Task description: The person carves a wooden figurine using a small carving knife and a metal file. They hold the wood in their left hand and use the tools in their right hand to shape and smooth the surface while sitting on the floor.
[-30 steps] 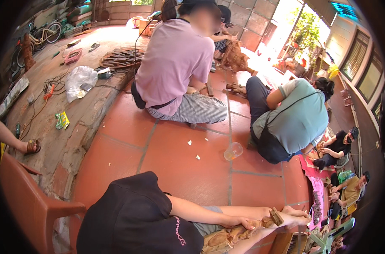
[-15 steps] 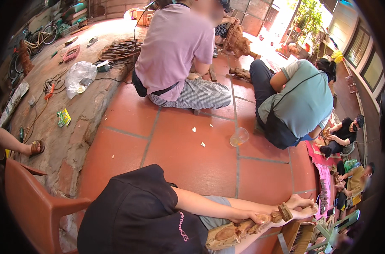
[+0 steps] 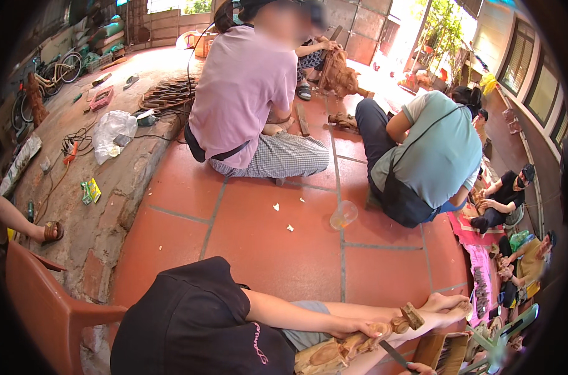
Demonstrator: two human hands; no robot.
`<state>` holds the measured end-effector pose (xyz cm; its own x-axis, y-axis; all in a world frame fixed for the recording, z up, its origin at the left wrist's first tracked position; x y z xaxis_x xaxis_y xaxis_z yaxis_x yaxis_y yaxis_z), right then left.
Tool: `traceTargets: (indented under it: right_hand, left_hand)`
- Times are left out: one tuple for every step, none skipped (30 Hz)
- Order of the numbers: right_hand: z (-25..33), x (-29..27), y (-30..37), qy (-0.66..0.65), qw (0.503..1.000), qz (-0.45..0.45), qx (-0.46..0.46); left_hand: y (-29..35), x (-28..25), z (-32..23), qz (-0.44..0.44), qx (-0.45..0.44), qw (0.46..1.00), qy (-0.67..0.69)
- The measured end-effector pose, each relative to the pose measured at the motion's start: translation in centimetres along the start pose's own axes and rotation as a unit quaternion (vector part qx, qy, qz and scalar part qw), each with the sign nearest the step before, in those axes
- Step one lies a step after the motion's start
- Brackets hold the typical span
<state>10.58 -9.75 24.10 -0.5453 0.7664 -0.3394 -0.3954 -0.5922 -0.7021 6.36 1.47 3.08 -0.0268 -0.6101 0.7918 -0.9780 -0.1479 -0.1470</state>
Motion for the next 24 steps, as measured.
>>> traceTargets:
  right_hand:
    - [0.8, 0.7, -0.1, 0.022, 0.996, 0.04, -0.075]
    - [-3.2, -0.1, 1.6, -0.077, 0.976, -0.042, 0.198]
    - [-3.0, 0.1, 1.5, -0.079, 0.977, -0.043, 0.194]
    - [-2.5, 0.5, 1.1, -0.08, 0.978, -0.045, 0.19]
    - [-2.2, 0.7, 1.0, -0.082, 0.978, -0.046, 0.186]
    - [-2.0, 0.9, 0.9, -0.102, 0.98, -0.051, 0.163]
    - [-2.0, 1.1, 0.8, -0.102, 0.981, -0.04, 0.162]
    - [-2.1, 1.3, 0.7, -0.102, 0.981, -0.028, 0.161]
    - [-2.2, 1.6, 0.7, -0.102, 0.982, -0.017, 0.16]
    - [-2.4, 1.9, 0.8, -0.103, 0.982, -0.012, 0.16]
    - [-2.6, 2.2, 0.8, -0.105, 0.981, -0.007, 0.16]
    - [-2.7, 2.5, 0.9, -0.105, 0.981, -0.001, 0.16]
    - [-3.5, 2.7, 1.2, -0.104, 0.977, 0.004, 0.186]
    - [-4.2, 2.9, 1.5, -0.102, 0.972, 0.01, 0.211]
    - [-4.3, 3.1, 1.7, -0.099, 0.966, 0.014, 0.237]
    - [-3.7, 3.4, 1.4, -0.076, 0.971, -0.008, 0.225]
    - [-3.3, 3.8, 1.3, -0.074, 0.973, 0.002, 0.217]
    - [-3.2, 3.8, 1.2, -0.067, 0.975, 0.01, 0.21]
    - [-3.1, 3.8, 1.2, -0.063, 0.977, 0.017, 0.203]
    - [-3.0, 3.9, 1.2, -0.061, 0.977, 0.02, 0.203]
    - [-2.9, 4.0, 1.1, -0.06, 0.977, 0.024, 0.203]
    - [-2.9, 4.1, 1.1, -0.059, 0.977, 0.027, 0.203]
    - [-2.9, 4.2, 1.1, -0.052, 0.978, 0.028, 0.202]
    - [-2.8, 4.3, 1.1, -0.047, 0.978, 0.029, 0.201]
  left_hand:
    - [0.0, -0.2, 0.0, -0.011, 0.0, 1.0, -0.003]
    - [0.0, -0.5, -0.2, -0.017, 0.003, 1.0, 0.008]
    - [0.0, -0.4, -0.4, -0.022, 0.006, 0.999, 0.023]
    - [0.1, -0.4, -0.5, -0.027, 0.01, 0.999, 0.039]
    - [0.3, -0.4, -0.6, -0.033, 0.015, 0.999, 0.038]
    - [0.5, -0.6, -1.1, -0.037, 0.022, 0.999, 0.033]
    - [0.8, -0.7, -1.4, -0.042, 0.03, 0.998, 0.029]
    - [0.9, -0.5, -1.5, -0.039, 0.03, 0.998, 0.032]
    - [1.0, -0.5, -1.5, -0.037, 0.03, 0.998, 0.036]
    - [1.2, -0.4, -1.5, -0.035, 0.03, 0.998, 0.039]
    - [1.3, -0.4, -1.5, -0.033, 0.03, 0.998, 0.042]
    - [1.3, -0.4, -1.3, -0.024, 0.029, 0.998, 0.044]
    - [1.3, -0.4, -1.2, -0.015, 0.028, 0.998, 0.045]
    - [1.3, -0.5, -1.0, -0.007, 0.027, 0.999, 0.046]
    - [1.1, -0.9, -0.7, -0.005, 0.018, 0.999, 0.036]
    - [1.0, -1.4, -0.5, -0.004, 0.01, 1.0, 0.025]
    - [0.9, -1.7, -0.1, -0.003, 0.001, 1.0, 0.014]
    - [1.0, -1.2, -0.4, -0.009, 0.003, 0.999, 0.034]
    - [1.6, -0.3, -1.1, -0.017, 0.003, 0.998, 0.052]
    - [1.8, 0.2, -1.5, -0.024, 0.003, 0.997, 0.071]
    - [1.8, 0.1, -1.4, -0.02, -0.007, 0.997, 0.08]
    - [1.8, -0.1, -1.2, -0.015, -0.018, 0.996, 0.089]
    - [1.8, -0.2, -0.9, -0.01, -0.029, 0.995, 0.099]
    - [1.7, -0.5, -0.9, -0.011, -0.021, 0.996, 0.089]
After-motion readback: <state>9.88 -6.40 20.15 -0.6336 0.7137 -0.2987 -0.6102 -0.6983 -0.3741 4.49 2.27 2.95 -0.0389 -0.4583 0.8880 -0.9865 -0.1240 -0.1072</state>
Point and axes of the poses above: each hand's wrist, its own y-axis away from the middle knuckle, its own x-axis out of the palm, z = x × y, the point moved 8 cm from there along -y, towards the middle knuckle, and after that the axes turned 3 degrees about -x, right-handed, at the moved point
